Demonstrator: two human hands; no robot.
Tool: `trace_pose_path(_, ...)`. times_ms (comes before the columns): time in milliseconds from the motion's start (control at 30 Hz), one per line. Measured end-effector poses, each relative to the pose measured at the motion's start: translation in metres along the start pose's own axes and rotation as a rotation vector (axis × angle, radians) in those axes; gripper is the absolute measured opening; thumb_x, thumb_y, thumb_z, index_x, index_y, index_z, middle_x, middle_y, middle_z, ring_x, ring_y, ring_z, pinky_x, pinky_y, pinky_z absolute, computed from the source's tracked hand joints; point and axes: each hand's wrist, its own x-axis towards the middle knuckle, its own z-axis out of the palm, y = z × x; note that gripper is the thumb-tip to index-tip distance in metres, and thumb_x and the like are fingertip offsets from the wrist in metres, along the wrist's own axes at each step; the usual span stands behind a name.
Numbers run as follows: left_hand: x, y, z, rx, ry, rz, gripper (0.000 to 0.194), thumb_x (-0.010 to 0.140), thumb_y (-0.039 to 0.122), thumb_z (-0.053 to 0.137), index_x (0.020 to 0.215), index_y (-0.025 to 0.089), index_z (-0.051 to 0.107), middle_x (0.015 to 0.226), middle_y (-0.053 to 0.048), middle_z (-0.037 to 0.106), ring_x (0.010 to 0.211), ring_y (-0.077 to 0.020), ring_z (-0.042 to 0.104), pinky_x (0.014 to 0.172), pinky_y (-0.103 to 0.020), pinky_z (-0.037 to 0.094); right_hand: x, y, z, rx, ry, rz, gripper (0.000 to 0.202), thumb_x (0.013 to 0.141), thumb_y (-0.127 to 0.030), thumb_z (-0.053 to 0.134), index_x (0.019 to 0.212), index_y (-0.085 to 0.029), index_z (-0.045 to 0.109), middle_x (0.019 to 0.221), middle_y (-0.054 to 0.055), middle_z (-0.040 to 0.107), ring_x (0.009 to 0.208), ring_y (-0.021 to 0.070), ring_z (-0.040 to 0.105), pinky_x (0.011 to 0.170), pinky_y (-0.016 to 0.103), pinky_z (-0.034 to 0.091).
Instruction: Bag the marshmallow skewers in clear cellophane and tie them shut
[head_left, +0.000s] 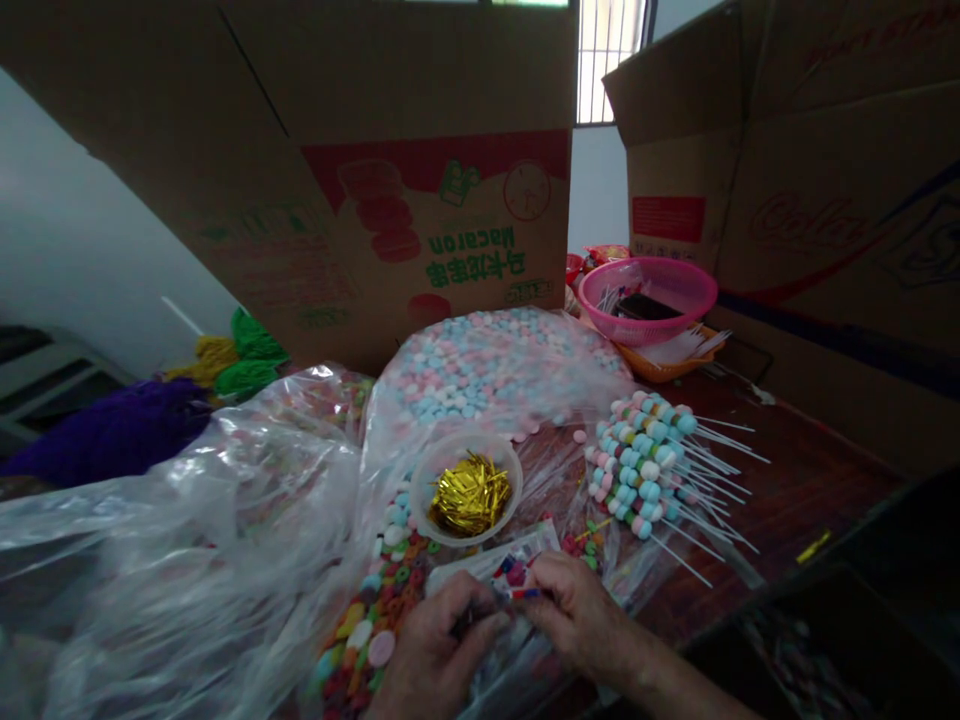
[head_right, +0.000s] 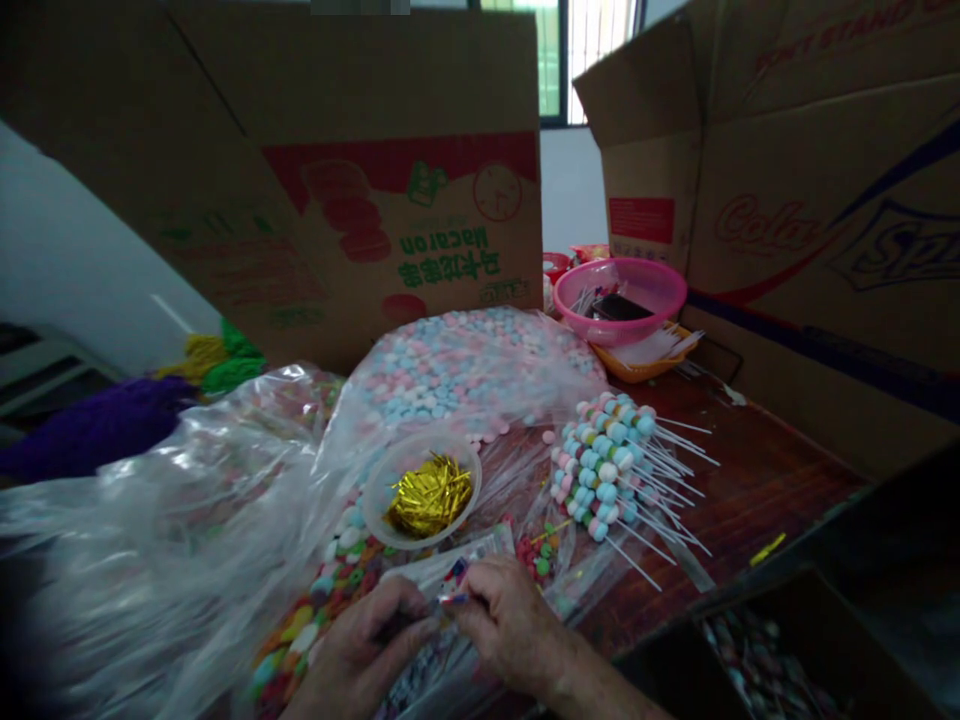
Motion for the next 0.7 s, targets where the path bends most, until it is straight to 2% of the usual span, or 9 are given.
trace_pose_path(100, -0.001, -0.001, 0.006, 0.009, 0.005, 0.082, 0.021, 0.086, 0.029, 0.049, 0.068, 0.019, 0.053, 0.060, 0.002, 0.057, 0.053, -0.0107, 0.052, 0.051, -0.019, 0.041, -0.001, -0.003, -0.011, -0.051, 0.028, 0.007, 0.022, 0.082, -0.022, 0.053, 0.062, -0.019, 0.045, 0.066, -0.001, 0.050, 0.067, 0.0144, 0.049, 0.061, 0.025, 0.035)
trace_pose_path(200, -0.002, -0.001, 0.007, 0.014, -0.016, 0.161, 0.022, 0.089, 0.029, 0.046, 0.070, 0.019, 0.052, 0.063, 0.001, 0.057, 0.057, -0.0106, 0.054, 0.054, -0.018, 0.042, 0.004, -0.009, -0.018, -0.029, -0.009, 0.005, 0.018, 0.082, -0.022, 0.054, 0.066, -0.019, 0.045, 0.067, -0.002, 0.051, 0.067, 0.0128, 0.049, 0.060, 0.022, 0.036)
trace_pose_path(333, -0.006, 0.000, 0.006, 0.057, -0.015, 0.144, 0.022, 0.091, 0.029, 0.042, 0.074, 0.020, 0.053, 0.065, 0.001, 0.058, 0.060, -0.0112, 0.056, 0.056, -0.018, 0.042, 0.007, -0.010, -0.011, -0.120, 0.044, -0.002, 0.033, 0.089, -0.030, 0.045, 0.058, -0.019, 0.038, 0.055, -0.005, 0.043, 0.052, 0.0086, 0.043, 0.048, 0.018, 0.033)
trace_pose_path(400, -0.009, -0.002, 0.008, 0.131, 0.038, 0.152, 0.022, 0.091, 0.028, 0.042, 0.074, 0.020, 0.055, 0.066, 0.000, 0.058, 0.061, -0.0123, 0.057, 0.056, -0.020, 0.042, 0.009, -0.007, -0.015, -0.211, 0.095, 0.015, 0.040, 0.091, -0.035, 0.040, 0.054, -0.020, 0.033, 0.050, -0.005, 0.039, 0.047, 0.0085, 0.040, 0.045, 0.018, 0.031)
trace_pose_path(467, -0.012, -0.005, 0.008, 0.190, 0.126, 0.149, 0.023, 0.091, 0.027, 0.042, 0.073, 0.020, 0.054, 0.065, 0.000, 0.057, 0.061, -0.0132, 0.057, 0.056, -0.021, 0.042, 0.011, -0.001, -0.037, -0.324, 0.179, 0.062, 0.043, 0.092, -0.038, 0.035, 0.052, -0.020, 0.031, 0.048, -0.004, 0.038, 0.046, 0.0098, 0.039, 0.046, 0.021, 0.031)
trace_pose_path(533, -0.015, -0.009, 0.005, 0.182, 0.209, 0.112, 0.023, 0.091, 0.026, 0.040, 0.074, 0.019, 0.054, 0.067, -0.001, 0.058, 0.064, -0.0136, 0.058, 0.060, -0.021, 0.045, 0.013, 0.010, -0.077, -0.479, 0.310, 0.141, 0.041, 0.091, -0.036, 0.030, 0.053, -0.021, 0.035, 0.052, -0.001, 0.042, 0.050, 0.0131, 0.043, 0.049, 0.024, 0.033)
trace_pose_path(600, -0.018, -0.012, 0.000, 0.136, 0.254, 0.092, 0.022, 0.092, 0.026, 0.040, 0.080, 0.019, 0.056, 0.073, -0.002, 0.061, 0.070, -0.0141, 0.060, 0.065, -0.022, 0.048, 0.015, 0.027, -0.123, -0.650, 0.396, 0.219, 0.028, 0.084, -0.032, 0.041, 0.058, -0.020, 0.044, 0.065, 0.007, 0.050, 0.066, 0.0208, 0.049, 0.059, 0.032, 0.036)
trace_pose_path(667, -0.021, -0.014, -0.005, 0.116, 0.281, 0.116, 0.021, 0.091, 0.025, 0.040, 0.088, 0.018, 0.059, 0.081, -0.005, 0.065, 0.078, -0.0155, 0.062, 0.071, -0.024, 0.049, 0.015, 0.048, -0.160, -0.898, 0.400, 0.330, 0.025, 0.075, -0.028, 0.046, 0.051, -0.021, 0.042, 0.062, 0.011, 0.050, 0.069, 0.0270, 0.050, 0.060, 0.039, 0.035)
trace_pose_path(700, -0.023, -0.015, -0.008, 0.118, 0.289, 0.134, 0.021, 0.091, 0.025, 0.040, 0.091, 0.017, 0.060, 0.085, -0.006, 0.066, 0.082, -0.0162, 0.062, 0.074, -0.025, 0.049, 0.015, 0.057, -0.173, -0.940, 0.367, 0.345, 0.026, 0.073, -0.026, 0.046, 0.047, -0.021, 0.041, 0.059, 0.011, 0.049, 0.067, 0.0289, 0.050, 0.059, 0.042, 0.035)
